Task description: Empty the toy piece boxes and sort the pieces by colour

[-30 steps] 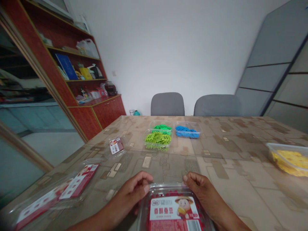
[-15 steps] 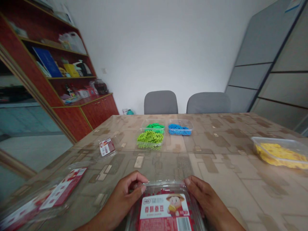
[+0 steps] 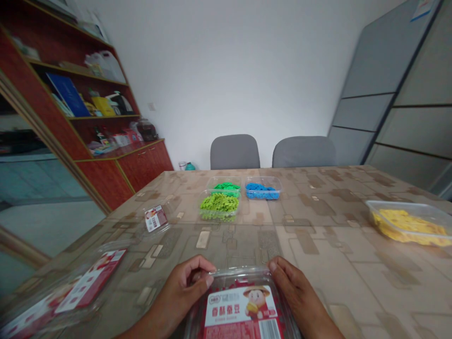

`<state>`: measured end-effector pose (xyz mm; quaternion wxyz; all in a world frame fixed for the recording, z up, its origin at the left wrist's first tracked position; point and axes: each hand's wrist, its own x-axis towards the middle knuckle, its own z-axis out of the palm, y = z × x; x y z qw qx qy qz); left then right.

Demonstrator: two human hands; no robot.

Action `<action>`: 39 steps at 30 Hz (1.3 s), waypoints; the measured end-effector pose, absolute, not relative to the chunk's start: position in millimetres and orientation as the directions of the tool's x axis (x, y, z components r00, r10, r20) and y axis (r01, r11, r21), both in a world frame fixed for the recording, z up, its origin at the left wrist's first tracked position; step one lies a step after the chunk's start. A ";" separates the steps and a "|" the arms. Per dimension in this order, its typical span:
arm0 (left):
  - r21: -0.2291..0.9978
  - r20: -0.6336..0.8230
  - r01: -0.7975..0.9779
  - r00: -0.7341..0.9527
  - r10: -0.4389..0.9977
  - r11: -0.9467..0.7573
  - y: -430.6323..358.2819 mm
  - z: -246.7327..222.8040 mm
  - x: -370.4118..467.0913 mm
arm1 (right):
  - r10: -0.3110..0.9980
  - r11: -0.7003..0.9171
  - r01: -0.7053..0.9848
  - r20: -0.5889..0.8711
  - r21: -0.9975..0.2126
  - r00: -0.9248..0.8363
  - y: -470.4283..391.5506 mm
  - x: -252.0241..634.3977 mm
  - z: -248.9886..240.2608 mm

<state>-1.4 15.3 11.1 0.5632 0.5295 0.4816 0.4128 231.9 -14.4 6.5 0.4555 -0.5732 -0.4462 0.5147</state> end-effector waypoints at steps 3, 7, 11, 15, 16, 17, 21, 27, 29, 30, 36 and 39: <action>0.993 -0.106 0.069 0.179 0.978 0.095 14.4 10.0 -0.9 | 0.982 -0.169 0.055 -0.164 -0.984 0.096 -11.6 232.2 6.2; 0.992 -0.127 0.030 0.220 0.967 0.123 13.7 9.9 -2.2 | 0.970 -0.241 -0.001 -0.241 -0.970 0.034 -9.4 230.8 -0.6; 0.975 -0.189 -0.064 0.275 0.943 0.215 11.2 9.5 -5.0 | 0.945 -0.314 -0.157 -0.324 -0.936 0.042 -10.8 227.5 -4.6; 0.925 -0.277 -0.172 0.303 0.912 0.338 9.8 7.3 -6.7 | 0.932 -0.344 -0.246 -0.361 -0.906 0.028 -11.9 224.5 -2.3; 0.916 -0.287 -0.185 0.314 0.905 0.355 10.0 6.5 -6.8 | 0.936 -0.336 -0.244 -0.352 -0.910 0.026 -11.6 224.2 -1.5; 0.914 -0.288 -0.191 0.319 0.903 0.359 10.1 5.7 -6.6 | 0.939 -0.327 -0.238 -0.343 -0.915 0.025 -11.2 224.1 -0.7; 0.933 -0.251 -0.173 0.310 0.917 0.315 9.1 1.7 -5.4 | 0.957 -0.275 -0.186 -0.287 -0.943 0.039 -10.0 224.6 0.6; 0.993 -0.033 0.115 0.280 0.959 0.000 3.6 6.3 -14.0 | 0.972 -0.215 -0.040 -0.218 -0.976 0.088 -9.9 227.0 1.6; 0.943 0.117 0.274 0.264 0.957 -0.190 0.8 15.0 -18.1 | 0.977 -0.192 0.000 -0.191 -0.981 0.096 -8.7 228.2 2.3; 0.894 0.205 0.339 0.270 0.941 -0.292 -0.9 19.9 -18.9 | 0.979 -0.182 0.017 -0.179 -0.983 0.093 -7.9 228.8 3.0; 0.689 0.358 0.334 0.615 0.702 -0.644 -10.4 26.7 -1.2 | 0.985 -0.166 0.052 -0.164 -0.985 0.046 -5.1 230.4 6.1; 0.418 0.335 0.465 0.720 0.608 -0.781 -12.5 11.1 8.1 | 0.989 -0.143 0.075 -0.140 -0.987 0.037 -4.9 230.5 5.7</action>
